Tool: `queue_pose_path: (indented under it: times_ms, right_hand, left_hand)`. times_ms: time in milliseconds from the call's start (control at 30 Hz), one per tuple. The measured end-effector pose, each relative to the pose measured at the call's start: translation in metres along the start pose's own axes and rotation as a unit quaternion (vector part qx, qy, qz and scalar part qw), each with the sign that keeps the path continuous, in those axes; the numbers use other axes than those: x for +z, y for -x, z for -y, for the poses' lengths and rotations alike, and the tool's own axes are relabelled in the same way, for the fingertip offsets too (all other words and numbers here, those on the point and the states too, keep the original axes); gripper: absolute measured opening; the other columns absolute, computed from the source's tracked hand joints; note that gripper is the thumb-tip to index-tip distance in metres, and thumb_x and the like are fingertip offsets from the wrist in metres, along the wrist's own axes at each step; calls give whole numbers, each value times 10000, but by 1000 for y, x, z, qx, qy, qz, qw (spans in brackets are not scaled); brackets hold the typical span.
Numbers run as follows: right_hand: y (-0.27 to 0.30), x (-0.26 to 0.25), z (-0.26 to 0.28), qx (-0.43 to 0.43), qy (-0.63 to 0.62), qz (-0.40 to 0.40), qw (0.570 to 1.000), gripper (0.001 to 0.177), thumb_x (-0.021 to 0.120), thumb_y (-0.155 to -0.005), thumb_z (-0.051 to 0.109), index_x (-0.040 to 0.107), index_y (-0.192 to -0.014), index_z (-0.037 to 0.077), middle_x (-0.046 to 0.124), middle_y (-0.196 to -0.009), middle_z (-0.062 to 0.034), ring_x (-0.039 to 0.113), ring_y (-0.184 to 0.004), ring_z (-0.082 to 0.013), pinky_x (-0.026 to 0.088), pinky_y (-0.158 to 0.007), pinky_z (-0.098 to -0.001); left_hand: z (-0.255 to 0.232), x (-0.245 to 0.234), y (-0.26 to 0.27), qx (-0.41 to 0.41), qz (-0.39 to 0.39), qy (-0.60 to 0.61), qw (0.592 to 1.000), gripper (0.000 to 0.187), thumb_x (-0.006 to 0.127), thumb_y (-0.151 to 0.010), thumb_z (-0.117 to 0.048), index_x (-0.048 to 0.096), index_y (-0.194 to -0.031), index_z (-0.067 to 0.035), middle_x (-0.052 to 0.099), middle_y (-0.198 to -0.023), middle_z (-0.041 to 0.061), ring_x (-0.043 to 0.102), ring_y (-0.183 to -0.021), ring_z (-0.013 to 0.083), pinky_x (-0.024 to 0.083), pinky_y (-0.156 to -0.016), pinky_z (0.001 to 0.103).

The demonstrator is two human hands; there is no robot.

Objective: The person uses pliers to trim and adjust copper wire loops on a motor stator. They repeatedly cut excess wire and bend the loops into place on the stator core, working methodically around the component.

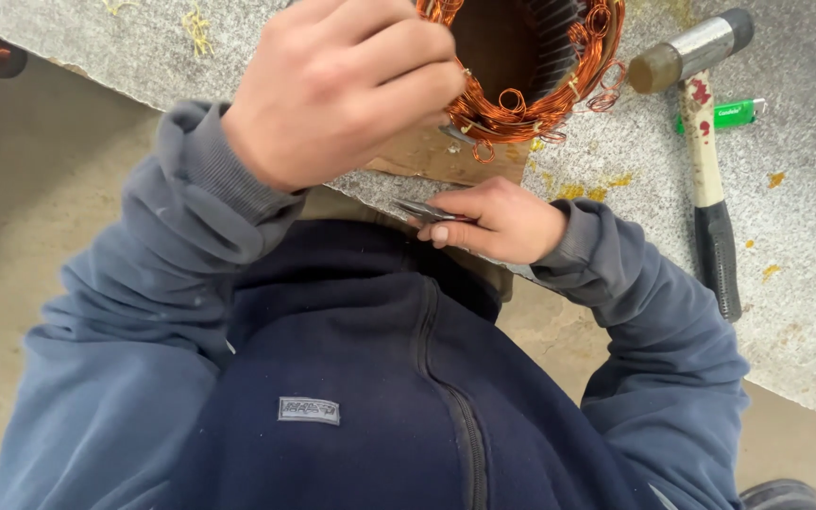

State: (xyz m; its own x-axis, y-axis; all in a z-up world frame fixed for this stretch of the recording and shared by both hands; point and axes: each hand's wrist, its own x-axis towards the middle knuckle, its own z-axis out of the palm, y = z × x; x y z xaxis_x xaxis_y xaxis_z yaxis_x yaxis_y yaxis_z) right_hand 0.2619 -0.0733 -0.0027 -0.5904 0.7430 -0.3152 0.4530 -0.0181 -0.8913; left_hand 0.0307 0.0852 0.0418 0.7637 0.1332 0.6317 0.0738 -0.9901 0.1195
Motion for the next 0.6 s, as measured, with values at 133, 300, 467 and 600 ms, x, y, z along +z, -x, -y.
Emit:
queue_pose_path:
  times_ms: [133,300,467,600]
  right_hand:
    - [6,1,-2,28,-74,-8,997,318,565,-1039,260,674,-1229,30,792,-998,-66,764,-888,-181,594,-722,-303]
    - [22,10,-9,91,-323,-53,941,380,509,-1087,184,597,-1352,-74,764,-1115,-144,733,-928,-168,590,-693,-271]
    - [33,13,-10,98,-417,-73,900,440,509,-1086,197,530,-1415,-93,755,-1091,-200,748,-914,-219,575,-658,-275]
    - [43,13,-24,106,-486,-89,863,460,521,-1082,207,512,-1415,-109,739,-1112,-250,758,-956,-276,581,-656,-296]
  left_hand:
    - [-13,0,13,-24,-66,59,996,202,778,-903,-146,701,-1077,-80,652,-1091,20,622,-1054,224,529,-864,363]
    - [-28,24,40,-149,-98,148,973,210,804,-920,-22,727,-1108,-72,697,-1058,45,673,-953,248,561,-831,359]
    - [-48,46,40,-242,-76,291,923,121,792,-982,-100,750,-1092,-71,721,-984,69,705,-879,259,561,-761,362]
    - [-55,59,38,-359,-33,530,768,139,689,-1017,-141,746,-1085,-33,756,-937,73,754,-810,181,602,-731,303]
